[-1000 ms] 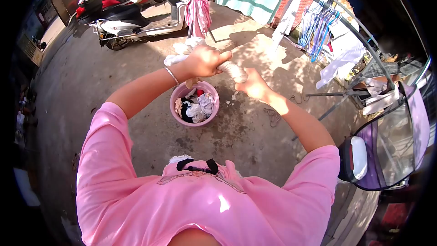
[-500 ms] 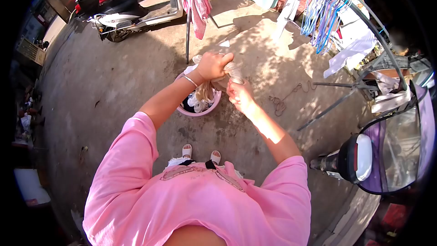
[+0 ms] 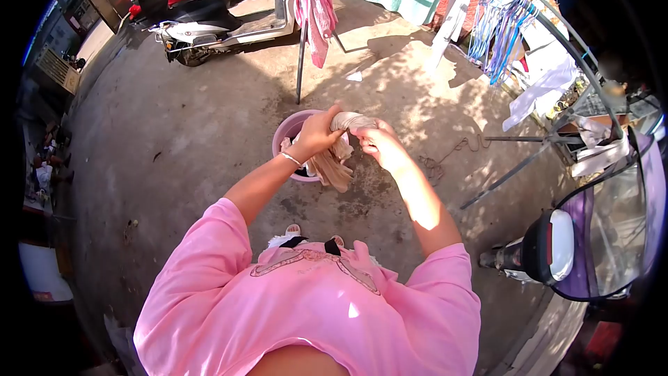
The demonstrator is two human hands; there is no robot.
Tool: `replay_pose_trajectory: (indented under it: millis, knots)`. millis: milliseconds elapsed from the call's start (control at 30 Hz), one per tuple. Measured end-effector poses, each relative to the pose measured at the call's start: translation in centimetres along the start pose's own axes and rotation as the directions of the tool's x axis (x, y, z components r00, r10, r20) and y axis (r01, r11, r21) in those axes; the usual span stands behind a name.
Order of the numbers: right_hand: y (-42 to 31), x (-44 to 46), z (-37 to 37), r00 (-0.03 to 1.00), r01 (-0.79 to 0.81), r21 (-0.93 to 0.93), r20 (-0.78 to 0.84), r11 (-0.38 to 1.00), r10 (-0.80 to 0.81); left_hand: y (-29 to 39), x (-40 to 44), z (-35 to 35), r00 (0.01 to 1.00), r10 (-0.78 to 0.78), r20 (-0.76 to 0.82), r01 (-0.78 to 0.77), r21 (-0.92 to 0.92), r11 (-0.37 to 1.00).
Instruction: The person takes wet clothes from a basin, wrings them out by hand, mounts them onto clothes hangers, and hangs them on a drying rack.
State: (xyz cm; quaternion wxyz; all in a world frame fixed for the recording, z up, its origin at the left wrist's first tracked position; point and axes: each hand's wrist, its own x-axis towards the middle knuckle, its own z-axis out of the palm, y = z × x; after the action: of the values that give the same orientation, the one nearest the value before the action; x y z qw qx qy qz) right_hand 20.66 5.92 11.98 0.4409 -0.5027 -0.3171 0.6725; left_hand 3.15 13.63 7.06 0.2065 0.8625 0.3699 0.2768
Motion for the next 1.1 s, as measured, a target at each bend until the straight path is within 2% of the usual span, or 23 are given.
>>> replay_pose_trajectory:
  millis: [100,133,167,200,233,267,300,333,367,400,467,500,533,567,600,667,700,733,800,867,967,1067,1100]
  knots:
    - [-1.3,-1.7,1.3,0.972,0.226,0.151,-0.103,0.962,-0.213,-2.0,-1.8,0.6,0.994,-0.106,0.001,0.073,-0.736,0.673]
    - [-1.1,-2.0,1.9,0.972,0.227,0.144,-0.095,0.963,-0.215,-2.2,-2.3,-0.2,0.994,-0.11,-0.009,0.067,-0.736,0.673]
    - [-0.9,-2.3,2.4,0.857,0.458,-0.31,-0.093,0.833,-0.506,-2.6,-2.8,-1.2,0.972,-0.162,0.167,0.23,-0.804,0.548]
    - [-0.8,-2.7,3.0,0.684,0.553,-0.683,0.045,0.477,-0.729,-3.0,-3.4,-2.2,0.92,-0.184,0.347,0.392,-0.826,0.405]
    - [-1.8,-4.0,4.2,0.631,0.494,-0.829,0.135,0.262,-0.764,-2.9,-3.8,-3.2,0.897,-0.147,0.416,0.442,-0.843,0.309]
    - [-1.8,-3.9,4.4,0.632,0.493,-0.83,0.135,0.261,-0.763,-2.3,-4.2,-4.4,0.897,-0.147,0.416,0.441,-0.843,0.306]
    - [-2.0,-3.6,4.4,0.462,0.353,-0.906,0.387,-0.234,-0.798,-1.7,-4.5,-5.6,0.864,-0.046,0.502,0.502,-0.851,0.154]
    - [-2.4,-3.1,4.3,0.344,0.096,-0.746,0.646,-0.659,-0.681,-1.5,-4.7,-6.3,0.824,0.068,0.562,0.563,-0.826,0.006]
    - [-3.0,-2.6,4.2,0.276,-0.023,-0.544,0.803,-0.839,-0.528,-1.5,-4.7,-6.7,0.786,0.241,0.569,0.59,-0.807,-0.019]
    - [-3.7,-1.2,4.6,0.057,-0.025,-0.419,0.906,-0.908,-0.42,-1.3,-5.2,-7.1,0.792,0.236,0.564,0.584,-0.811,-0.021]
    - [-7.1,-1.5,8.5,-0.173,0.104,-0.205,0.96,-0.973,-0.22,1.0,-6.0,-8.7,0.673,0.321,0.666,0.701,-0.713,0.009]
    - [-8.5,-1.4,9.5,-0.181,0.106,-0.202,0.959,-0.974,-0.218,1.8,-6.1,-9.2,0.635,0.448,0.629,0.7,-0.714,0.01]
    - [-9.9,-1.2,10.4,-0.042,0.252,-0.05,0.997,-0.966,-0.062,2.2,-6.3,-9.5,0.61,0.475,0.634,0.712,-0.702,0.022]
    - [-11.0,-0.9,11.0,0.073,0.407,0.079,0.99,-0.91,0.118,2.7,-6.4,-10.0,0.661,0.451,0.6,0.664,-0.747,0.022]
    - [-11.8,-0.7,11.6,0.07,0.401,0.079,0.991,-0.913,0.117,2.9,-6.5,-10.5,0.706,0.429,0.564,0.615,-0.788,0.025]
    - [-13.4,-0.4,12.3,0.125,0.327,-0.022,0.992,-0.945,0.02,2.1,-6.4,-11.9,0.849,0.17,0.5,0.445,-0.851,0.278]
    - [-14.3,-0.6,12.1,0.226,0.466,-0.136,0.974,-0.874,-0.032,1.6,-5.6,-12.7,0.869,0.222,0.442,0.299,-0.826,0.477]
    - [-14.2,-0.4,12.1,0.226,0.466,-0.136,0.974,-0.874,-0.031,1.8,-5.3,-14.0,0.869,0.222,0.442,0.299,-0.827,0.477]
    - [-13.8,0.1,12.1,0.575,0.437,-0.426,0.81,-0.792,-0.119,2.4,-4.9,-16.0,0.951,0.013,0.309,0.197,-0.638,0.745]
    - [-13.1,0.0,12.2,0.604,0.496,-0.528,0.78,-0.689,-0.164,0.5,-3.6,-15.7,0.995,0.083,0.063,-0.06,-0.303,0.951]
    - [-11.7,-0.8,12.9,0.902,0.396,-0.9,0.418,-0.183,-0.106,-0.1,-2.9,-16.4,0.984,0.107,0.144,-0.104,-0.025,0.994]
    - [-8.4,0.0,10.4,0.895,0.443,-0.884,0.425,0.15,-0.139,0.1,-2.7,-17.0,0.963,0.181,0.202,-0.215,0.164,0.963]
    - [-6.9,0.2,10.2,0.892,0.448,-0.881,0.43,0.15,-0.136,0.2,-2.7,-16.9,0.958,0.233,0.167,-0.261,0.172,0.95]
